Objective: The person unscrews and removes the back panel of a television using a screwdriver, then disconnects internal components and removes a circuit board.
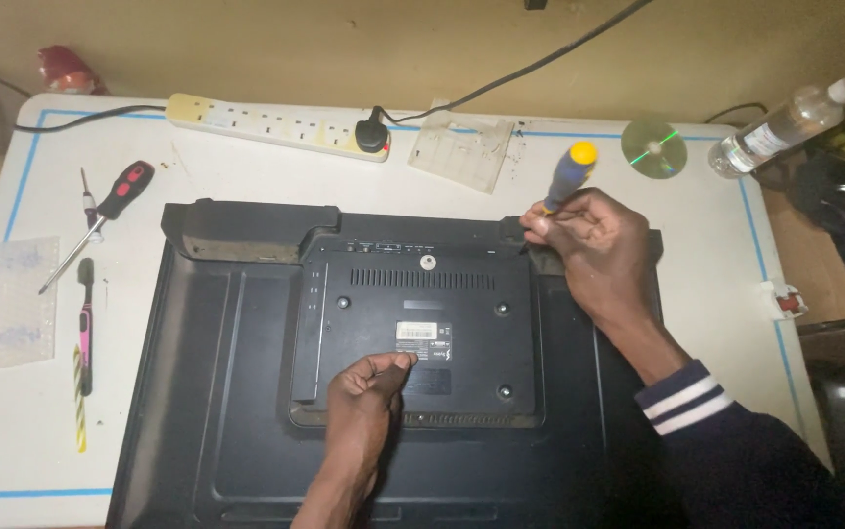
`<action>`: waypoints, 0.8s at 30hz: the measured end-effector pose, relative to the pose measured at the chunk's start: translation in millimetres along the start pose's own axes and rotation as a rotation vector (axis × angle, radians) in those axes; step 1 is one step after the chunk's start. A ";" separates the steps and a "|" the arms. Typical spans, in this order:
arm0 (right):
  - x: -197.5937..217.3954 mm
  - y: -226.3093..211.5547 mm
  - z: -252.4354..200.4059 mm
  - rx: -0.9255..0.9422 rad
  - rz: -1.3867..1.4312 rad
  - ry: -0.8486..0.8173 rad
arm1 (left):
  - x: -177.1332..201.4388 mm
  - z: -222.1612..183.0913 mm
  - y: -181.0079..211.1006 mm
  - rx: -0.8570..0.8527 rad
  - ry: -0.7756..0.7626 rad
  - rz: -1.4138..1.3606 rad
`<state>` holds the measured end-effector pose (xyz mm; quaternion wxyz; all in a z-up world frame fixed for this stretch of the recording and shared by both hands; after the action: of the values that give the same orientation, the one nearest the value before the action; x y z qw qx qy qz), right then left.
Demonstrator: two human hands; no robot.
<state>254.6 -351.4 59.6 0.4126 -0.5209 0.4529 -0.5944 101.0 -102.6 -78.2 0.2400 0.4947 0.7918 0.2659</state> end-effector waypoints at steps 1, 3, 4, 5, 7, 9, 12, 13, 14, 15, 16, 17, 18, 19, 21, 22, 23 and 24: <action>-4.6 -9.4 -3.6 0.003 0.002 -0.004 | 0.4 -0.2 1.5 -0.003 0.003 -0.003; -15.4 -33.3 -12.0 0.057 -0.024 -0.033 | -1.0 -2.0 0.0 0.026 -0.012 0.024; -22.2 -29.6 -12.7 0.059 -0.024 -0.041 | -2.0 -5.6 5.0 0.026 -0.008 0.017; -33.3 -27.3 -13.6 0.075 -0.003 -0.097 | -2.2 -8.8 7.3 0.053 0.008 0.033; -50.1 -23.8 -16.3 0.092 0.019 -0.158 | 0.0 -7.7 2.9 0.080 0.027 0.045; -62.0 -28.2 -21.5 0.180 -0.018 -0.173 | -0.6 1.7 -5.9 0.022 -0.024 -0.021; -67.8 -12.5 -17.5 0.166 0.012 -0.139 | -2.5 -4.1 -1.2 0.027 -0.044 -0.049; -69.1 -12.5 -17.4 0.163 0.011 -0.141 | -1.3 -3.6 -2.2 0.030 -0.043 -0.050; -69.8 -12.5 -17.2 0.162 -0.022 -0.135 | -2.5 -3.3 -1.6 0.019 -0.064 -0.047; -70.4 -12.8 -16.5 0.162 -0.055 -0.131 | -4.2 -2.9 -0.7 0.006 -0.086 -0.045; -71.8 -13.3 -16.4 0.160 -0.056 -0.133 | -3.9 -3.9 0.3 0.009 -0.085 -0.047; -73.1 -14.8 -16.6 0.168 -0.068 -0.137 | -3.3 -5.0 0.3 0.021 -0.079 -0.034; -74.2 -16.5 -16.7 0.176 -0.079 -0.140 | -2.9 -6.3 0.6 0.033 -0.072 -0.022; -74.2 -15.8 -16.5 0.176 -0.080 -0.141 | -3.2 -5.8 0.6 0.033 -0.072 -0.023; -75.6 -14.7 -16.6 0.177 -0.070 -0.156 | -2.7 -5.4 -0.8 0.050 -0.062 -0.032; -76.1 -15.4 -16.6 0.177 -0.069 -0.157 | -1.9 -5.6 -1.1 0.050 -0.061 -0.032; -76.6 -17.3 -16.1 0.188 -0.088 -0.157 | -1.8 -5.4 -1.3 0.052 -0.062 -0.028; -77.1 -19.0 -15.5 0.200 -0.107 -0.156 | -1.9 -5.1 -1.4 0.054 -0.064 -0.024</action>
<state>247.9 -270.8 58.4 0.4640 -0.5455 0.3295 -0.6153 97.6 -105.8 -75.1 0.2548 0.4999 0.7964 0.2255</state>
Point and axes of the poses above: each hand's wrist, its own z-axis towards the middle knuckle, its own x-axis out of the back of the hand, y = z × x, the point moved 10 cm from there along z, towards the middle knuckle
